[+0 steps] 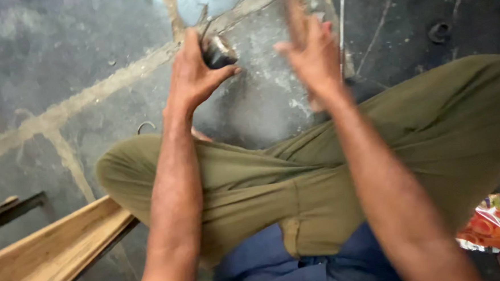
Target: The person sits on the floor and uses a hammer and a metal rod to repeatedly strike a small circular metal component. They adjust the component's position and orientation between strikes, occasionally using pliers to hold or move parts.
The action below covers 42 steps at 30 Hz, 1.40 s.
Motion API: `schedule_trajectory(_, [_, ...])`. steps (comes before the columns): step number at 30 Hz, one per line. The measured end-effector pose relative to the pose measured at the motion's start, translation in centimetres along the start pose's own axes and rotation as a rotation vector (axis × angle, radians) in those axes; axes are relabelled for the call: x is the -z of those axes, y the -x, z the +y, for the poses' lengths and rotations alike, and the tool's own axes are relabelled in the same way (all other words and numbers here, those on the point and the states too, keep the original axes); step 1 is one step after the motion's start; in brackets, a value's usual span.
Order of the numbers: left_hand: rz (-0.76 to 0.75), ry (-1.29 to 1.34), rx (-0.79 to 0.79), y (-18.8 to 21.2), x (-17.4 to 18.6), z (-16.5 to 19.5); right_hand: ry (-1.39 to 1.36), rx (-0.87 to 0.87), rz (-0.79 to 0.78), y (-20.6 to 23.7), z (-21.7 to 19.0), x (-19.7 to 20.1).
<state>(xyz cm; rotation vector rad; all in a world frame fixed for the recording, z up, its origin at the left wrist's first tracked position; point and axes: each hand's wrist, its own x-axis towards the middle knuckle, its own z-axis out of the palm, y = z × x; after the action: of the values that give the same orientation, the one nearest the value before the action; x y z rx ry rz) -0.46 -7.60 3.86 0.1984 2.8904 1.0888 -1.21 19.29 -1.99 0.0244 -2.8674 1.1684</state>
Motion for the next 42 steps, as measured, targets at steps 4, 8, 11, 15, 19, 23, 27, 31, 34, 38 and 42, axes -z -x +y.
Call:
schedule_trajectory(4, [-0.020, -0.036, -0.016, 0.0, -0.2, -0.9, 0.323, 0.178, 0.061, -2.9, 1.6, 4.8])
schedule_trajectory(8, [-0.023, -0.008, -0.041, -0.5, -0.4, -0.7, 0.267, -0.031, 0.099, -3.3, 3.2, 5.0])
schedule_trajectory(11, [-0.004, 0.025, -0.047, -0.7, 0.0, -0.4, 0.265, -0.096, 0.066, -3.0, 4.0, 3.6])
schedule_trajectory(15, [-0.023, 0.032, -0.012, -0.1, 0.7, -0.4, 0.246, -0.112, 0.031, -3.3, 4.0, 3.1])
schedule_trajectory(19, [0.045, 0.040, -0.064, 0.2, 1.3, -0.8, 0.196, -0.063, 0.050, -3.1, 3.8, 3.1])
schedule_trajectory(23, [0.092, 0.023, 0.003, -0.2, 2.1, -1.3, 0.106, 0.085, 0.050, -2.1, 2.4, 2.1])
schedule_trajectory(27, [0.147, 0.031, -0.007, -0.1, 2.6, -2.0, 0.041, 0.206, -0.076, -0.5, -0.1, -0.6])
schedule_trajectory(31, [0.076, 0.043, 0.027, -0.1, 1.8, -2.0, -0.042, 0.119, -0.319, 1.7, -2.0, -3.7])
schedule_trajectory(34, [0.003, 0.002, 0.087, -0.2, 1.2, -2.0, 0.002, 0.097, -0.366, 3.5, -2.3, -5.1])
schedule_trajectory(38, [-0.034, -0.049, 0.093, -0.3, 0.7, -2.1, -0.020, -0.040, -0.294, 3.4, -1.6, -4.8])
schedule_trajectory(42, [-0.062, -0.019, 0.088, -0.6, -0.2, -2.2, -0.230, -0.162, -0.116, 1.5, -1.2, -3.3])
